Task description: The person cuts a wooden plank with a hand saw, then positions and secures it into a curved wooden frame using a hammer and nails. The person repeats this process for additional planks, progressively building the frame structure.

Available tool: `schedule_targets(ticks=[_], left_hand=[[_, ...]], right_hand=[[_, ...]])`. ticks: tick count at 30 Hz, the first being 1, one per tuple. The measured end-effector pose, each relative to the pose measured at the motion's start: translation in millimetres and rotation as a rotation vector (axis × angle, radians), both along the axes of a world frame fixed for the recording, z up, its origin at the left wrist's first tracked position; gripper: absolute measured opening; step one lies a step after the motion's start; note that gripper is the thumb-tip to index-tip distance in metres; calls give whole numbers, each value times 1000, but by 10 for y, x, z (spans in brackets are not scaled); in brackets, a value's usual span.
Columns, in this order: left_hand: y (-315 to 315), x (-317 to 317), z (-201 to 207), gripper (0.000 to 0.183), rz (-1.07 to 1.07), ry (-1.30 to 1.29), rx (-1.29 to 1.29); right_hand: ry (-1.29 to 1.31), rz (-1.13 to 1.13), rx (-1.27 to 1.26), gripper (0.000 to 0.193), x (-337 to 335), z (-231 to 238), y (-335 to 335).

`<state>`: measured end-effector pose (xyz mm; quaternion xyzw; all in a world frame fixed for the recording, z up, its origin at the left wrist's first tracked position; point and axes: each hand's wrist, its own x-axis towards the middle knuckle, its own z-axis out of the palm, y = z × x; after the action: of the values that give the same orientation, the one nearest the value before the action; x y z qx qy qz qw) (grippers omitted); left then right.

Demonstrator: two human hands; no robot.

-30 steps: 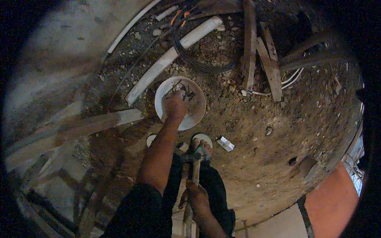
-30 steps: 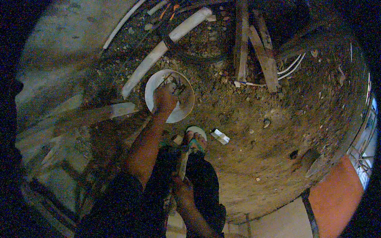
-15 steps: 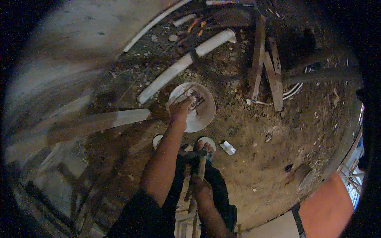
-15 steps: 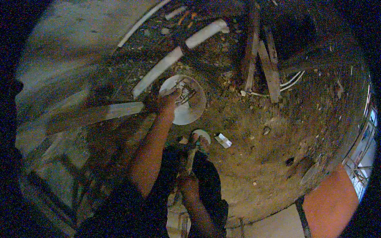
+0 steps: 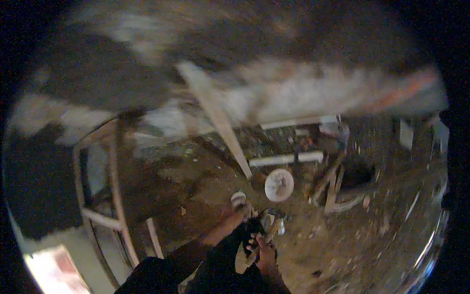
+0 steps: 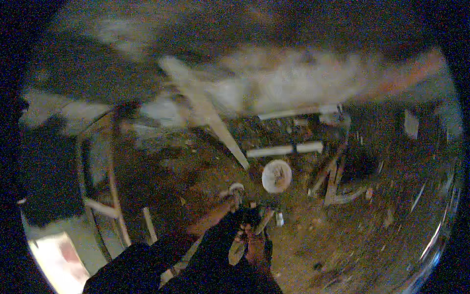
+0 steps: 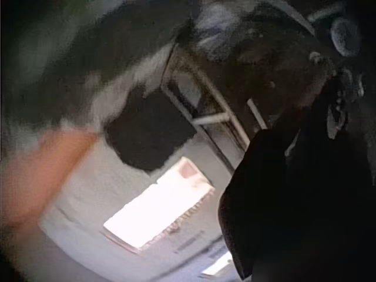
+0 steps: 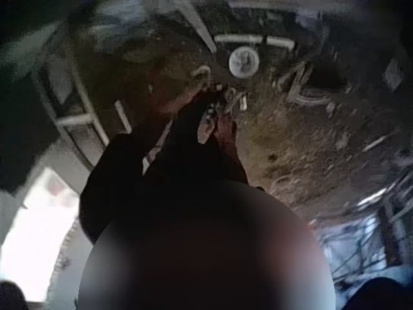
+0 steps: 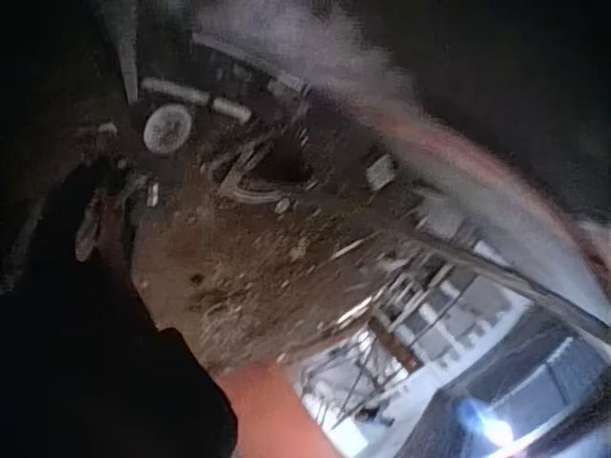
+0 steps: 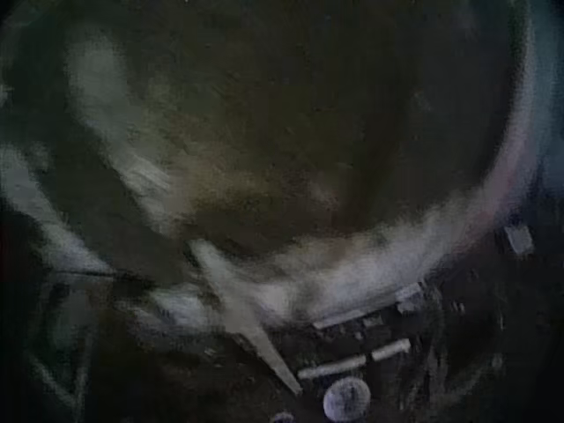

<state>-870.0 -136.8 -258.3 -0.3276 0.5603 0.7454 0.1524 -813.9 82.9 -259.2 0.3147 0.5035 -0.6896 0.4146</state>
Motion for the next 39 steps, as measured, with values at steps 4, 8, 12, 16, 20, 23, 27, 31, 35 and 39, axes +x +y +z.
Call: schedule_targets(ticks=[4, 8, 12, 16, 20, 23, 27, 31, 35, 39], left_hand=[[92, 691, 1135, 19, 474, 291, 363], [96, 900, 1644, 12, 641, 309, 179], [-160, 1135, 1948, 16, 565, 291, -71], [-546, 1501, 2229, 23, 788, 258, 135], [-963, 1831, 2376, 11, 946, 360, 245], [-1148, 2098, 2468, 10, 1101, 174, 171], [-1301, 2445, 2565, 26, 1036, 92, -166], [-1429, 2492, 2660, 14, 825, 82, -739], [-1558, 2321, 2732, 18, 830, 89, -808], [-1694, 2157, 2779, 17, 790, -89, -757]], right_hand=[[246, 181, -192, 41, -348, 1144, -317], [192, 580, 71, 39, -562, 2221, -805], [401, 523, 138, 37, -506, 2840, -1339], [594, 594, -89, 32, -286, 2899, -1870], [760, 784, -158, 26, -138, 2840, -2422], [876, 904, -143, 24, -73, 2841, -2814], [899, 1042, -113, 24, 10, 2842, -3188], [897, 1268, -20, 28, 47, 2847, -3461], [920, 1455, 38, 32, -12, 2845, -3750], [1045, 1569, -112, 32, -90, 2827, -4035]])
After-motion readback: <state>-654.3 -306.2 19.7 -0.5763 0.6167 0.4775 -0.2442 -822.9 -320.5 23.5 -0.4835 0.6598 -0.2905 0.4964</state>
